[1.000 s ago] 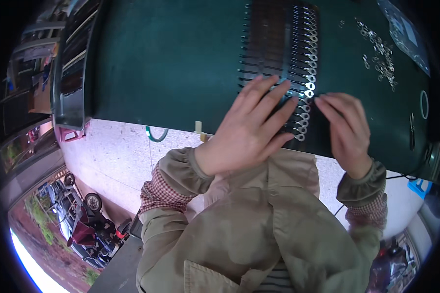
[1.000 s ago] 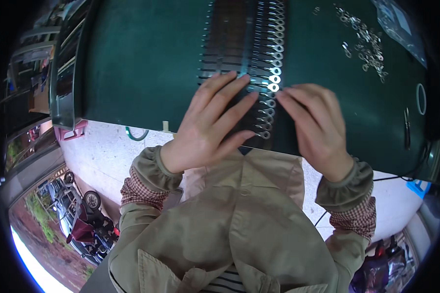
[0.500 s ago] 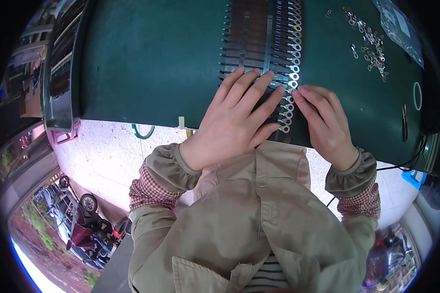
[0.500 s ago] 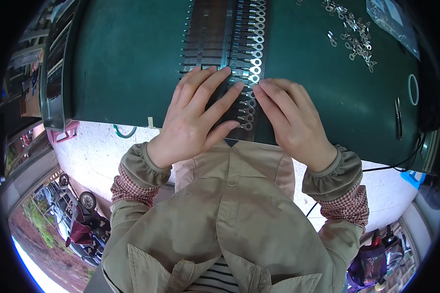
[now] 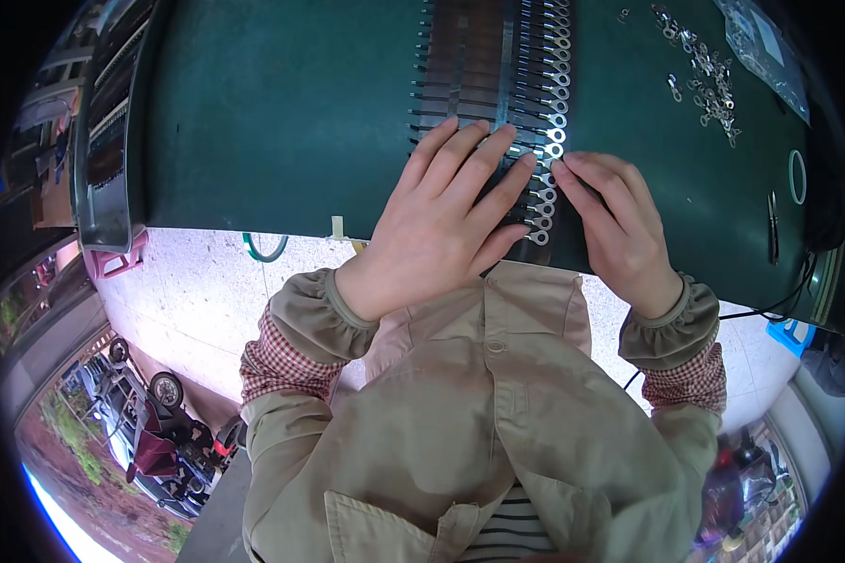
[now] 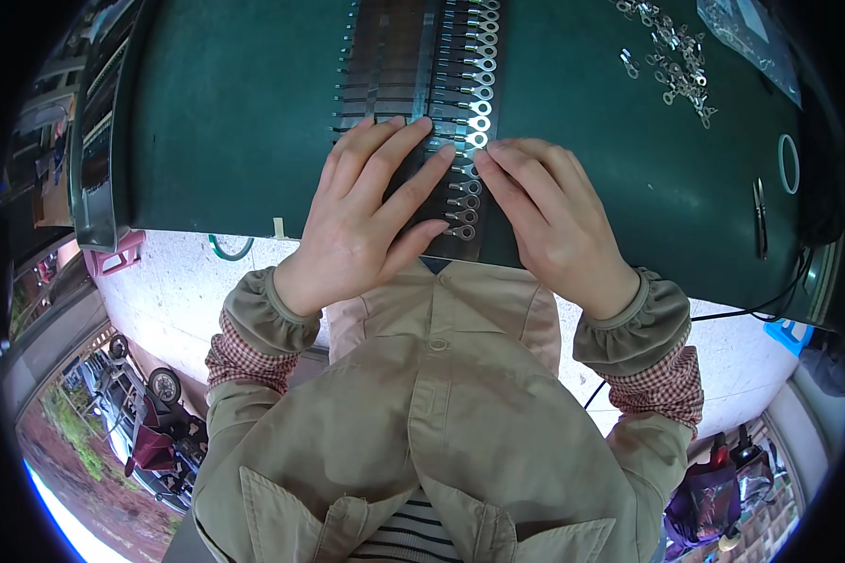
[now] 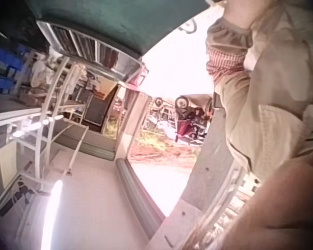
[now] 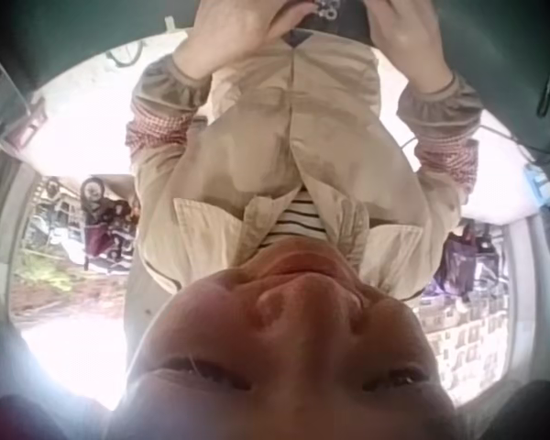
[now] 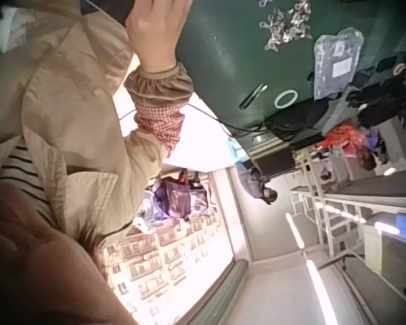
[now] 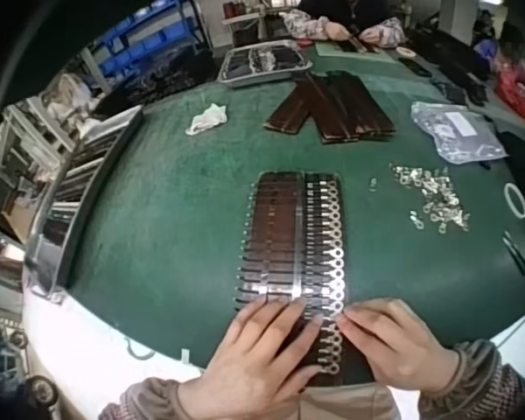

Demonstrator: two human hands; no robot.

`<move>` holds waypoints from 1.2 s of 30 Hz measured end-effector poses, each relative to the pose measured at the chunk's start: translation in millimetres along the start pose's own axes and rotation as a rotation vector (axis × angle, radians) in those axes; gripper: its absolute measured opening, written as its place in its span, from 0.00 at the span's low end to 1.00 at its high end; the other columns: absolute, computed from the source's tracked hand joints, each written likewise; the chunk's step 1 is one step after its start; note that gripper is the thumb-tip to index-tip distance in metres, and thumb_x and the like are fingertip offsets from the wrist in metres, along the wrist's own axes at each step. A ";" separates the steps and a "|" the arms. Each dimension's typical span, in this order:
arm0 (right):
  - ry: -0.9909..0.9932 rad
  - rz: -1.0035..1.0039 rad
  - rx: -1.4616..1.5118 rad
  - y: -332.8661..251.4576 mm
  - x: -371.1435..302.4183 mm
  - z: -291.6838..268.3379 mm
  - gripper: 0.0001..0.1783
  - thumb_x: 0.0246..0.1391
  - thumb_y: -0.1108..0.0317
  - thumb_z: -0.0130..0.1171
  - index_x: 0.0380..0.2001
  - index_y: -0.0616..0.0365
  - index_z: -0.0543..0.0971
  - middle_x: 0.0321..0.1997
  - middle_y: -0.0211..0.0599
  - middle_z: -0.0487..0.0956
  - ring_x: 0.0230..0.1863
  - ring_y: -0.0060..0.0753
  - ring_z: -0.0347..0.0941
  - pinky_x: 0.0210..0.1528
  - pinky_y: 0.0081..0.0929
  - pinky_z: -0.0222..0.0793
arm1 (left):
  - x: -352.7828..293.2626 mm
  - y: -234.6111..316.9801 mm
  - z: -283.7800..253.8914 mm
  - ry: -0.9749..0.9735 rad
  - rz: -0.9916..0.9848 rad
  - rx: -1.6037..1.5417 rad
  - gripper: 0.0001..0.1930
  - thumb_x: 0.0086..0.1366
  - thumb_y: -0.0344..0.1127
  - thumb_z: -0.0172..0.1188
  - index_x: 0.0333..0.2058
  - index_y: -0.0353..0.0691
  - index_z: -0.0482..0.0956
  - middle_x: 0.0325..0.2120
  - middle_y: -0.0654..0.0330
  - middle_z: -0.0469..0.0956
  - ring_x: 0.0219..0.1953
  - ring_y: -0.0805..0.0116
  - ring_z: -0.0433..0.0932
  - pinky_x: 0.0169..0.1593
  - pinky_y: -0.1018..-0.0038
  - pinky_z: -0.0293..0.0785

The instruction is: The recorder is assembling small metal components onto a strip, measuring the strip with a tape measure, and packing parts into a plastic bag.

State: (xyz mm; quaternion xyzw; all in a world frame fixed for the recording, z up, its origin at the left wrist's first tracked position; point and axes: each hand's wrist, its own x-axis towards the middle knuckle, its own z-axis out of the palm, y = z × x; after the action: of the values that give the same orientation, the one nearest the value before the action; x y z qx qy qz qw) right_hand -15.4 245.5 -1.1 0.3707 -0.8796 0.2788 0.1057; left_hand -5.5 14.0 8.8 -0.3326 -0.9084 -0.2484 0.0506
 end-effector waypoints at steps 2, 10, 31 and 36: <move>0.001 0.000 0.000 -0.4 -0.3 -0.1 0.26 0.39 0.82 0.59 0.47 0.70 0.78 0.49 0.44 0.75 0.50 0.46 0.74 0.50 0.38 0.73 | -0.8 0.5 0.1 0.000 -0.001 -0.002 0.30 0.55 0.41 0.66 0.56 0.37 0.75 0.59 0.47 0.68 0.60 0.46 0.66 0.65 0.47 0.60; 0.022 -0.009 0.003 -2.1 -1.0 -3.0 0.24 0.39 0.82 0.59 0.46 0.71 0.79 0.48 0.45 0.76 0.48 0.45 0.75 0.47 0.37 0.74 | -3.1 -3.5 -0.4 0.035 0.013 -0.062 0.28 0.55 0.42 0.66 0.54 0.38 0.77 0.58 0.46 0.69 0.60 0.44 0.66 0.65 0.47 0.60; 0.009 -0.052 -0.071 -4.3 -2.8 2.1 0.22 0.41 0.79 0.60 0.44 0.72 0.80 0.48 0.46 0.76 0.47 0.45 0.75 0.47 0.38 0.74 | -5.7 -5.4 4.1 0.057 0.047 -0.023 0.26 0.53 0.39 0.67 0.52 0.40 0.79 0.58 0.46 0.69 0.60 0.44 0.66 0.64 0.46 0.61; 0.016 -0.045 -0.039 -3.8 -2.5 2.1 0.22 0.41 0.82 0.59 0.45 0.72 0.79 0.48 0.46 0.76 0.47 0.46 0.75 0.47 0.38 0.74 | -6.8 -7.7 2.8 0.059 0.049 -0.049 0.26 0.55 0.39 0.66 0.53 0.38 0.78 0.58 0.47 0.69 0.60 0.44 0.66 0.65 0.47 0.61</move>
State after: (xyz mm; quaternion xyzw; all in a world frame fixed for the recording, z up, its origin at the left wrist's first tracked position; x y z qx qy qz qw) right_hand -10.9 243.7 -2.3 0.3860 -0.8755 0.2620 0.1262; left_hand -4.9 6.4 1.4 -0.3486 -0.8916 -0.2790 0.0752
